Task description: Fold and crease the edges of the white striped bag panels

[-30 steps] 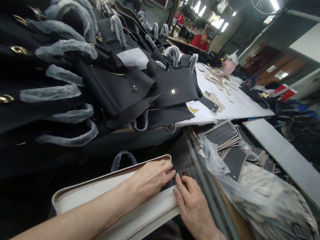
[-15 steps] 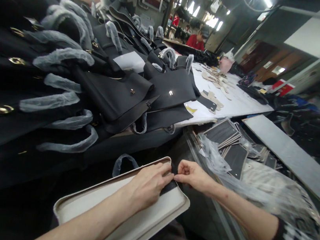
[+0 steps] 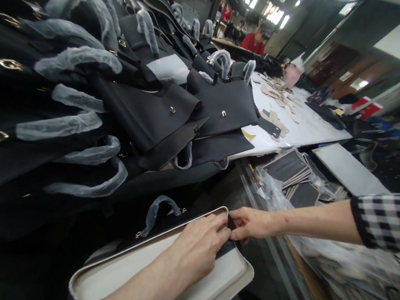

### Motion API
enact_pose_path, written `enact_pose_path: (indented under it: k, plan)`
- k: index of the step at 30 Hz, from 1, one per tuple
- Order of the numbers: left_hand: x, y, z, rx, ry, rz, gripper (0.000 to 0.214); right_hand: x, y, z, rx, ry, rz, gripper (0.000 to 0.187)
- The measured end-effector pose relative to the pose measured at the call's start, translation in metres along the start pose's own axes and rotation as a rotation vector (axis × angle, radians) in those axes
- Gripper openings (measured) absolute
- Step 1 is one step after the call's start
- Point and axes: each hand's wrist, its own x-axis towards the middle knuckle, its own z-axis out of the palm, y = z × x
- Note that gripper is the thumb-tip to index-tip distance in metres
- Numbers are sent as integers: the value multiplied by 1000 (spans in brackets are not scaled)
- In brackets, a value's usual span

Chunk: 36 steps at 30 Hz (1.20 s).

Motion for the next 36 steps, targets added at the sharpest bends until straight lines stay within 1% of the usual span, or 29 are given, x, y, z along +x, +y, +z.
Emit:
enact_pose_path:
  k: [4,8,12,15,19,22,25,27,30,32,34,35,36]
  plan:
    - [-2,4,-2,17,7,-36,29,-1,3,4,31,26,-33,21]
    - [-3,10,-5,7,37,-81,26,-6,7,13,85,91,-95,27]
    - [-12,19,-9,-97,140,-122,26,-15,16,26,115,158,-165,28]
    - [-29,24,-14,-80,256,-203,28,-20,23,30,132,177,-190,33]
    - [-55,22,-21,133,395,-372,31,-17,24,24,161,104,-178,38]
    - [-60,17,-23,259,451,-459,34,-7,22,12,180,-8,-158,50]
    - [-48,12,-19,295,445,-483,35,9,21,-4,179,-171,-149,68]
    - [-35,10,-15,291,427,-481,32,25,22,-15,162,-249,-173,71]
    - [-19,6,-8,264,396,-459,28,57,24,-27,141,-259,-239,75]
    - [-12,4,-3,259,399,-435,27,85,25,-26,123,-241,-266,83]
    - [-10,2,2,269,420,-408,27,115,23,-16,83,-236,-276,88]
    - [-10,1,4,273,430,-400,28,131,21,-9,53,-238,-280,84]
    - [-10,0,5,273,436,-394,28,146,18,-1,19,-238,-289,75]
